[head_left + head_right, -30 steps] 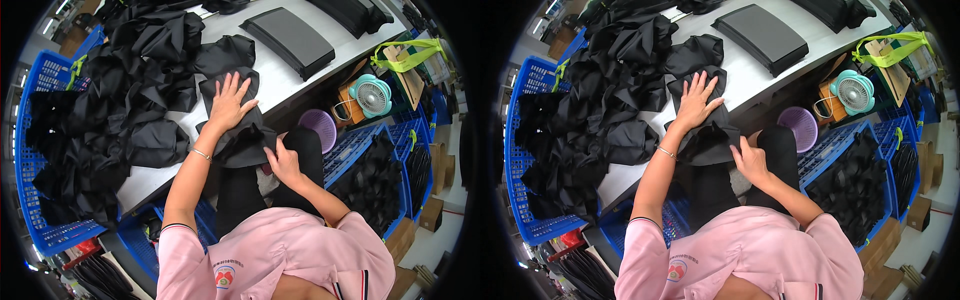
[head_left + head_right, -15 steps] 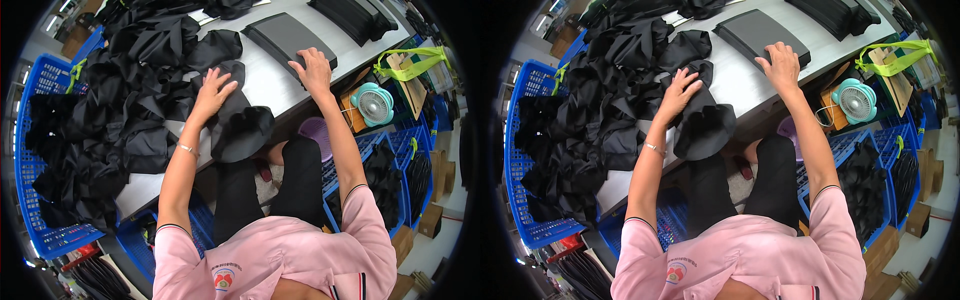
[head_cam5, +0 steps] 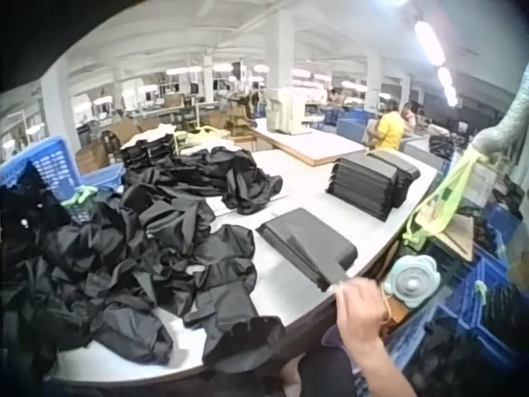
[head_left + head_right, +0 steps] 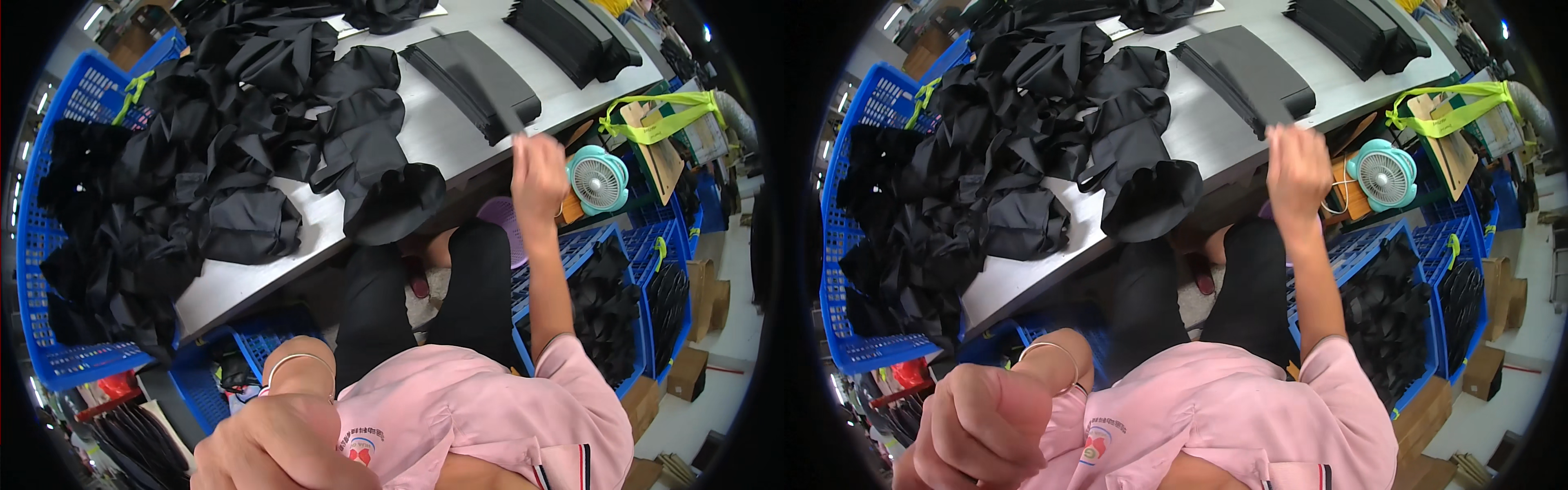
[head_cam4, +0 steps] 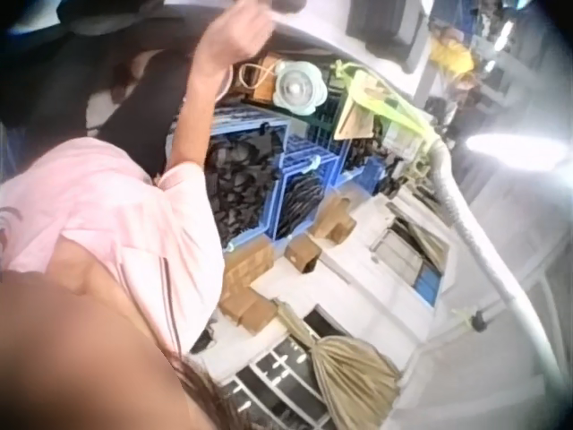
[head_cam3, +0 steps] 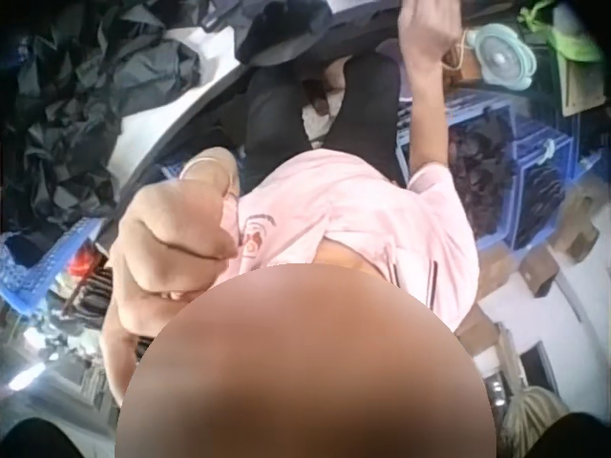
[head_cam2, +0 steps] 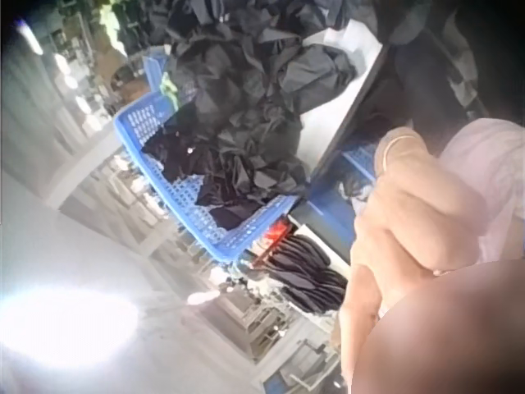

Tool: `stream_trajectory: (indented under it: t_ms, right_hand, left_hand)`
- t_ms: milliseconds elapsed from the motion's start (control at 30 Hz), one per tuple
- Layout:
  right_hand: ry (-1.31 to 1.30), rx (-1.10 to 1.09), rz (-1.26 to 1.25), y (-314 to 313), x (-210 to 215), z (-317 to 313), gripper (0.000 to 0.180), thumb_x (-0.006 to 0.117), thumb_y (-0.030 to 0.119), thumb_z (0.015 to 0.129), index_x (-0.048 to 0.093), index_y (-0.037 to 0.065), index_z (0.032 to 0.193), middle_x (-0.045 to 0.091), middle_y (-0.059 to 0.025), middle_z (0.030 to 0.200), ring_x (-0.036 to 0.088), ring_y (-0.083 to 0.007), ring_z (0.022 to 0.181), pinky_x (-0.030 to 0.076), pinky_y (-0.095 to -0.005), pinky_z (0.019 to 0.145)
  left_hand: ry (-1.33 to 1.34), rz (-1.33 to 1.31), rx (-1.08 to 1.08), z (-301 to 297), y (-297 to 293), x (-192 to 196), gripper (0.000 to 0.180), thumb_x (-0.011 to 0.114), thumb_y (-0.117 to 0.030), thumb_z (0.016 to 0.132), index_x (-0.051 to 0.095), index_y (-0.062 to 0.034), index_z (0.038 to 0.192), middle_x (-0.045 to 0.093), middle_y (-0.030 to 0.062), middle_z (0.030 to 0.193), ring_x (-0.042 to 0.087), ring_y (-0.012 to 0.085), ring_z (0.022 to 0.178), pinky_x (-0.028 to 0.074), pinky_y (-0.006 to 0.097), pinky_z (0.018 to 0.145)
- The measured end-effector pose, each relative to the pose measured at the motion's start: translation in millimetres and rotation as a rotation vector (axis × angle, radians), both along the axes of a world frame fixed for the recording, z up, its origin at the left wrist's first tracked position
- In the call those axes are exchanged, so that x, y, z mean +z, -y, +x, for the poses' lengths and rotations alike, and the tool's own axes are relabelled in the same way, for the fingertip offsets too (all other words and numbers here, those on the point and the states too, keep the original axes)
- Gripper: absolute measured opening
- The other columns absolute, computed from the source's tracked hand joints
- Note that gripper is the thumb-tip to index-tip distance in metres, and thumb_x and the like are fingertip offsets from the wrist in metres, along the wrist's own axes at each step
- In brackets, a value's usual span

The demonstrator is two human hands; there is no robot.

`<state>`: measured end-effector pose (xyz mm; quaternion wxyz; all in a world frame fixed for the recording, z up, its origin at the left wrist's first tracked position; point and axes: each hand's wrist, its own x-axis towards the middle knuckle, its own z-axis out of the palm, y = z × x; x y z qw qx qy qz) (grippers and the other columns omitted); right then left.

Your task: The recorder is folding and packing black fabric items into protective sleeves at a garment or sports equipment factory.

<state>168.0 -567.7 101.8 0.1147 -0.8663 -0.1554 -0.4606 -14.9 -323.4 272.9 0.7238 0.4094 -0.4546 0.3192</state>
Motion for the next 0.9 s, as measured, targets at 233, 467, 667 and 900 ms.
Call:
stream_trajectory:
  t_ms: [233,467,667,900]
  right_hand:
    - [-0.342,0.072,-0.002,18.2,-62.5,-121.2,0.01,0.069,0.011,0.091,0.063,0.003,0.088,0.061,-0.0093,0.089,0.063,-0.029,0.079,0.051,-0.0383,0.066]
    - [-0.342,0.015,0.286,34.1,-42.6,-146.8,0.007,0.064,0.005,0.094,0.061,0.0,0.093,0.064,-0.0121,0.096,0.064,-0.0289,0.08,0.051,-0.0355,0.067]
    - [-0.294,0.067,0.471,19.1,-13.6,-185.7,0.004,0.063,-0.001,0.093,0.06,-0.002,0.093,0.066,-0.0166,0.114,0.068,-0.0312,0.094,0.055,-0.0361,0.08]
    - [-0.377,0.527,0.318,-8.1,14.1,-237.8,0.008,0.062,0.002,0.094,0.06,-0.003,0.1,0.064,-0.0233,0.121,0.07,-0.0363,0.098,0.057,-0.0372,0.083]
  left_hand:
    - [0.106,-0.03,-0.22,-24.8,5.4,10.4,0.044,0.071,-0.01,0.09,0.064,-0.0288,0.129,0.063,0.0009,0.075,0.049,0.0129,0.053,0.046,0.027,0.052]
    - [0.014,-0.012,-0.293,-68.9,19.2,11.7,0.053,0.073,-0.009,0.087,0.06,-0.035,0.132,0.063,0.0024,0.08,0.051,0.0159,0.059,0.049,0.029,0.055]
    - [-0.101,0.006,-0.098,-95.7,8.1,-24.9,0.018,0.063,-0.008,0.084,0.06,-0.0023,0.067,0.067,0.0164,0.077,0.067,0.0281,0.075,0.057,0.043,0.062]
    - [-1.289,0.065,-0.162,-53.7,49.7,-181.8,0.114,0.082,-0.059,0.072,0.026,-0.0069,0.157,0.036,0.0127,0.157,0.035,0.029,0.145,0.03,0.041,0.116]
